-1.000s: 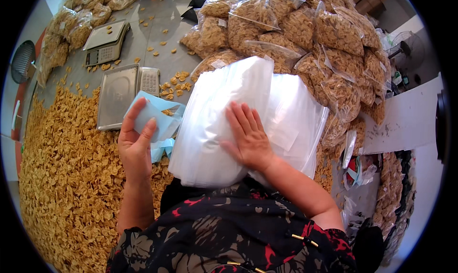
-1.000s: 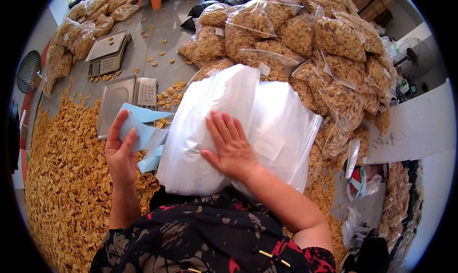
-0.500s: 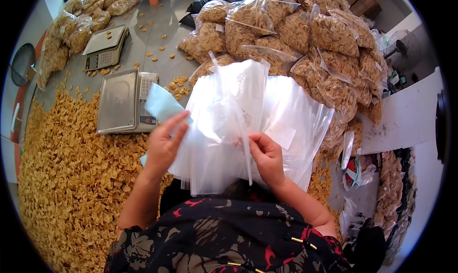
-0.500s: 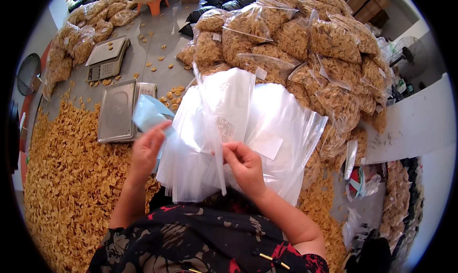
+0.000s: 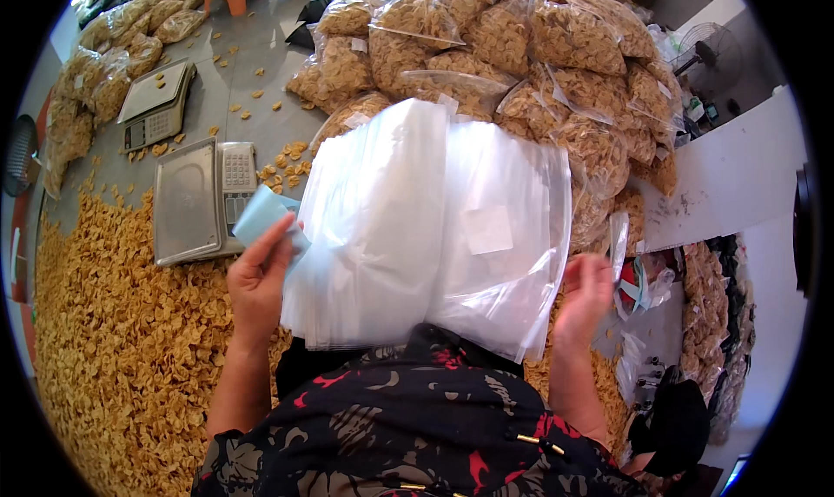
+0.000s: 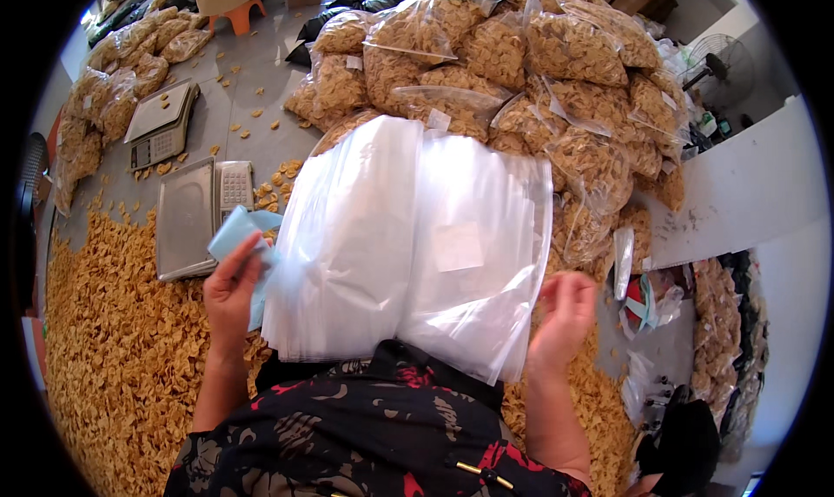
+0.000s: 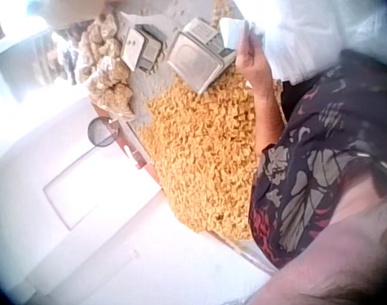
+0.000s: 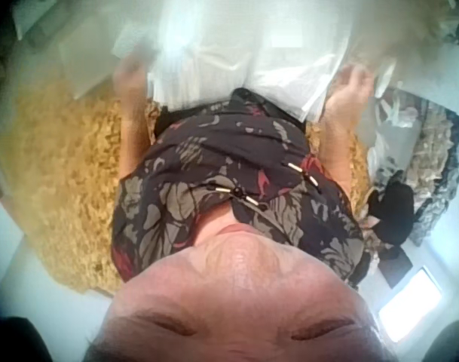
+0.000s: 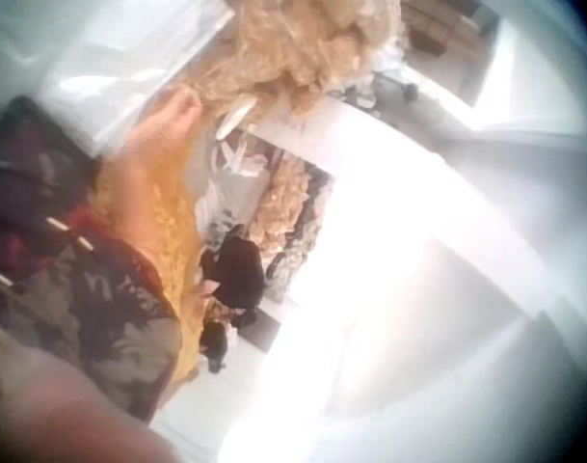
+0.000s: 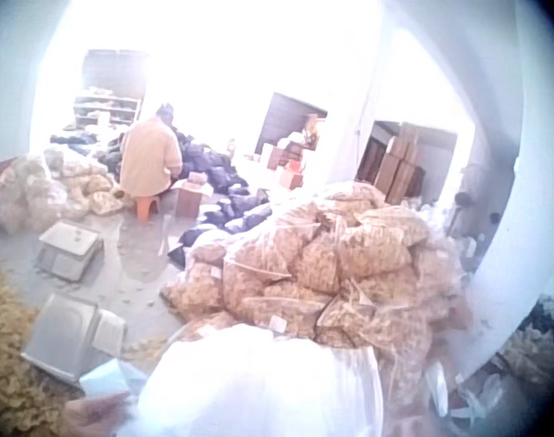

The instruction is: The person sits on the floor surrounded by piles of snacks and separates a stack of white and light blue plastic bags by hand. They repeatedly pull individual bags from the stack and place them aside.

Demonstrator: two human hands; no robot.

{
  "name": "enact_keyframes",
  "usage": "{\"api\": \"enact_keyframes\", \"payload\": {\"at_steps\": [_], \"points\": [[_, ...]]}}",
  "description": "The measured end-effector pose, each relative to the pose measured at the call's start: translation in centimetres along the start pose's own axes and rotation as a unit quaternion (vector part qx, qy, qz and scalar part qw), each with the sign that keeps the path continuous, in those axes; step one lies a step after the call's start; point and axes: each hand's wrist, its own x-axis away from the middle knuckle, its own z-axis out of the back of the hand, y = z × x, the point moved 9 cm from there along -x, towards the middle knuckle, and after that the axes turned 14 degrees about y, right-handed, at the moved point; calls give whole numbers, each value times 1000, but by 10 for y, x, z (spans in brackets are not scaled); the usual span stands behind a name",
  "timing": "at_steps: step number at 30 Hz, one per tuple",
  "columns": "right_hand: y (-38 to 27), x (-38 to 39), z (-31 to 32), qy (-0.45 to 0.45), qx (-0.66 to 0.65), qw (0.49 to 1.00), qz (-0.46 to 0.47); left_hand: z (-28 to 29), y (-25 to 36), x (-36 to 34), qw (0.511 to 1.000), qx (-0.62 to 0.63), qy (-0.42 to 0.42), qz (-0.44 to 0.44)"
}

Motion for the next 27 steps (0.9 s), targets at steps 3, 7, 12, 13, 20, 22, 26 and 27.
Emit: {"api": "enact_keyframes", "payload": {"at_steps": [3, 7, 12, 13, 20, 22, 26, 27], "points": [[-74, 55, -95, -262, -85, 939, 207, -6, 45, 0, 994, -49, -32, -95], [-87, 193, -220, -637, -40, 752, 165, -18, 70, 5, 997, 54, -24, -39], [-52, 213, -255, -662, -23, 743, 98, -7, 64, 8, 990, 90, -109, 0], [-50, 210, -256, -643, -36, 761, 78, -10, 64, 15, 982, 81, -169, -11], [-46, 189, -241, -576, -3, 799, 174, -7, 47, 29, 985, -97, -138, -37], [-60, 189, -230, -544, -36, 784, 298, -15, 56, 30, 975, -125, -156, -101], [-37, 188, -238, -596, -8, 800, 69, -18, 60, 33, 972, -121, -142, -146], [-39, 190, -238, -612, -21, 785, 95, -17, 56, 33, 979, -105, -130, -118]]}}
